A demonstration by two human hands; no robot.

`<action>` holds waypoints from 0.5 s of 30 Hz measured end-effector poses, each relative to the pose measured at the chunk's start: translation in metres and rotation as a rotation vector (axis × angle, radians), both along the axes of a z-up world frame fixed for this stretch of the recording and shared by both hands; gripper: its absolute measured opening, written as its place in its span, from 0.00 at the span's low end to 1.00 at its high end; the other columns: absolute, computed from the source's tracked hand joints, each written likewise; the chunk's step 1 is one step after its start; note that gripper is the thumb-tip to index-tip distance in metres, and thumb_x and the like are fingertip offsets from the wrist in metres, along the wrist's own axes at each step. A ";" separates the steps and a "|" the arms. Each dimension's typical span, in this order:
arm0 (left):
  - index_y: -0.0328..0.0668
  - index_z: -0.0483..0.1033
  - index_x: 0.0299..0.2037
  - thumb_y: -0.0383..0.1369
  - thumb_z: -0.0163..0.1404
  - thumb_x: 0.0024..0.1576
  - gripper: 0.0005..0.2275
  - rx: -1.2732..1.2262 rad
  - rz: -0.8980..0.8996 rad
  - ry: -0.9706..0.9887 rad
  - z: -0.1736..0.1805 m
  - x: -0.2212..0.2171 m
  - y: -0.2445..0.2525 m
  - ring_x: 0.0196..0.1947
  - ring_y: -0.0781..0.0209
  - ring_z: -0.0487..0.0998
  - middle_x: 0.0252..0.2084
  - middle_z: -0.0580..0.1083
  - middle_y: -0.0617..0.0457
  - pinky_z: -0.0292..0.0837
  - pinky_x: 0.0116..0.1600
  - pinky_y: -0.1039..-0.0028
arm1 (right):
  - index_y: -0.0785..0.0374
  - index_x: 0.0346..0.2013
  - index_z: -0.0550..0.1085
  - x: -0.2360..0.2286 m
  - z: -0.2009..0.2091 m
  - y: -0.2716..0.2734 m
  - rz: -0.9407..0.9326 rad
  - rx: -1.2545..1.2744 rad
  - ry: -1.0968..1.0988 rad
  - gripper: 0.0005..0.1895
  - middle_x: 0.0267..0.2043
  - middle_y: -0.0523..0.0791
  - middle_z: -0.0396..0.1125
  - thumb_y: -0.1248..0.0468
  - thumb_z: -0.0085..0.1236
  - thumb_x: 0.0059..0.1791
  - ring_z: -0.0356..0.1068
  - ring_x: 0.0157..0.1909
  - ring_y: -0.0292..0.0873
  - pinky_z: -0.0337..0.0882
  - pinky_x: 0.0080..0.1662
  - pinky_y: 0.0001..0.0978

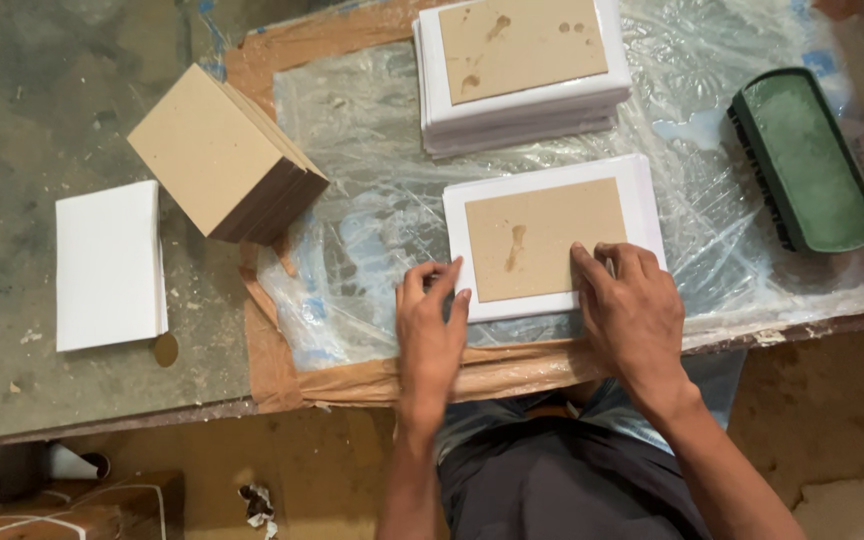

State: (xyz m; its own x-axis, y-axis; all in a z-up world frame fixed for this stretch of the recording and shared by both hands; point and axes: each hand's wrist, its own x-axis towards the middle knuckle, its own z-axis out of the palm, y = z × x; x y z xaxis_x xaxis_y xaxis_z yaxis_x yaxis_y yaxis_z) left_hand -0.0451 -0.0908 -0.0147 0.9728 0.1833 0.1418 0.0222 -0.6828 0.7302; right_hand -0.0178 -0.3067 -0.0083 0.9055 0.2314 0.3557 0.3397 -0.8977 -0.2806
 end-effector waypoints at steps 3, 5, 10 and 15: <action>0.34 0.73 0.59 0.29 0.59 0.53 0.22 0.092 -0.247 0.006 0.010 -0.003 0.020 0.54 0.45 0.72 0.54 0.72 0.44 0.68 0.59 0.59 | 0.56 0.56 0.78 0.001 0.000 -0.003 0.006 0.003 0.003 0.24 0.50 0.47 0.71 0.66 0.64 0.44 0.69 0.53 0.51 0.71 0.51 0.43; 0.35 0.75 0.55 0.29 0.60 0.52 0.20 0.147 -0.397 0.002 0.010 -0.003 0.031 0.53 0.47 0.74 0.53 0.73 0.46 0.71 0.58 0.60 | 0.56 0.56 0.78 -0.001 0.000 -0.004 0.006 0.005 0.016 0.24 0.50 0.47 0.70 0.66 0.64 0.45 0.69 0.53 0.50 0.70 0.51 0.43; 0.38 0.81 0.46 0.30 0.62 0.52 0.12 0.133 -0.598 -0.164 -0.001 0.016 0.053 0.52 0.52 0.78 0.49 0.77 0.50 0.77 0.54 0.65 | 0.55 0.56 0.78 -0.001 -0.001 -0.002 -0.002 0.010 0.005 0.23 0.51 0.47 0.70 0.67 0.63 0.46 0.69 0.53 0.50 0.70 0.51 0.43; 0.41 0.82 0.41 0.29 0.62 0.51 0.09 0.110 -0.627 -0.210 -0.014 0.021 0.061 0.49 0.54 0.80 0.47 0.79 0.51 0.79 0.52 0.67 | 0.56 0.57 0.78 -0.001 -0.001 -0.002 -0.004 0.007 0.000 0.24 0.51 0.47 0.70 0.67 0.63 0.45 0.69 0.54 0.50 0.70 0.52 0.43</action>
